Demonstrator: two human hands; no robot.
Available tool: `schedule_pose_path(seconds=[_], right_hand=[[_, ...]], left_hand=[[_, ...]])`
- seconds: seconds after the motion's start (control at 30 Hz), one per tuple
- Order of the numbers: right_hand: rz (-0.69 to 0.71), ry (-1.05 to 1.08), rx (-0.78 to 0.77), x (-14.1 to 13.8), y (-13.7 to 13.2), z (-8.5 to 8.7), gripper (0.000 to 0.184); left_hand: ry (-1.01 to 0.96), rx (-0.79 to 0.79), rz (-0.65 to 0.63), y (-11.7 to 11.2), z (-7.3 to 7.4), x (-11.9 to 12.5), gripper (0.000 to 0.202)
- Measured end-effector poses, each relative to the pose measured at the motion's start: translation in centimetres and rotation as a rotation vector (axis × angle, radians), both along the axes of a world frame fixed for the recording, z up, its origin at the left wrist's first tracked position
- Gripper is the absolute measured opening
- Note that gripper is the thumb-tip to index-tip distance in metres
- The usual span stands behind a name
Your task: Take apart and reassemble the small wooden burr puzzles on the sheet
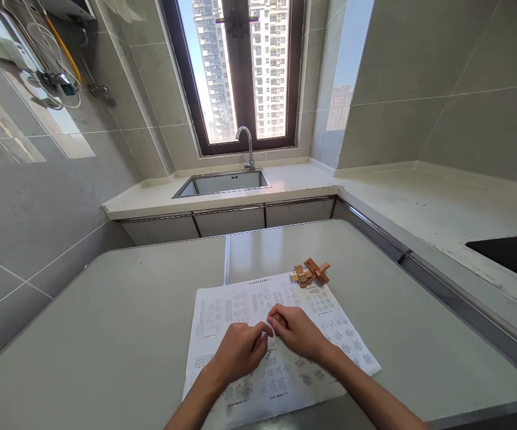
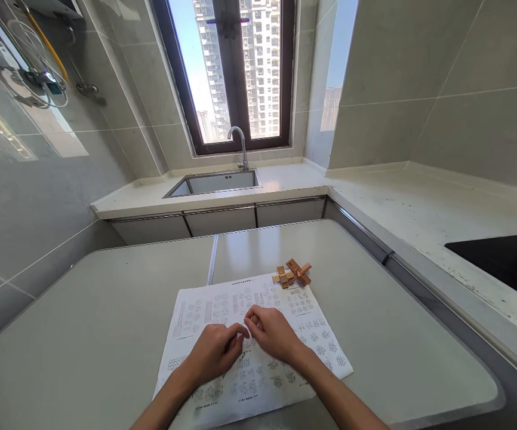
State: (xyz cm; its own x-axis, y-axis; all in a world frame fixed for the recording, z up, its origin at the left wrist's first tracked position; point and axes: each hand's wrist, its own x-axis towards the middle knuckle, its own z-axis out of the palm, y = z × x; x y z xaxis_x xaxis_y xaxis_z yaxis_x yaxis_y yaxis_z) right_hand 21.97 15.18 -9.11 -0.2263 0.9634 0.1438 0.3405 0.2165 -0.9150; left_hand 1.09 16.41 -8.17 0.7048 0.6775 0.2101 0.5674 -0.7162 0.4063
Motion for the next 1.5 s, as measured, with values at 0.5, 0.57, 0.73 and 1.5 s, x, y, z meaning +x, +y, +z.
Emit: schedule_pose_path(seconds=[0.5,0.57,0.73,1.5], right_hand=[[0.032,-0.179,0.092,0.18,-0.43,0.29,0.020],[0.035,-0.182,0.097,0.20,-0.44,0.35,0.020],[0.035,-0.184,0.103,0.24,-0.42,0.27,0.020],[0.041,-0.191,0.108,0.31,-0.43,0.33,0.020]], left_hand=[[0.014,0.039,0.003,-0.01,-0.17,-0.18,0.022],[0.016,0.035,0.007,0.02,-0.07,-0.21,0.022],[0.025,0.038,0.017,0.06,0.09,-0.24,0.023],[0.023,0.033,0.010,0.03,-0.02,-0.24,0.025]])
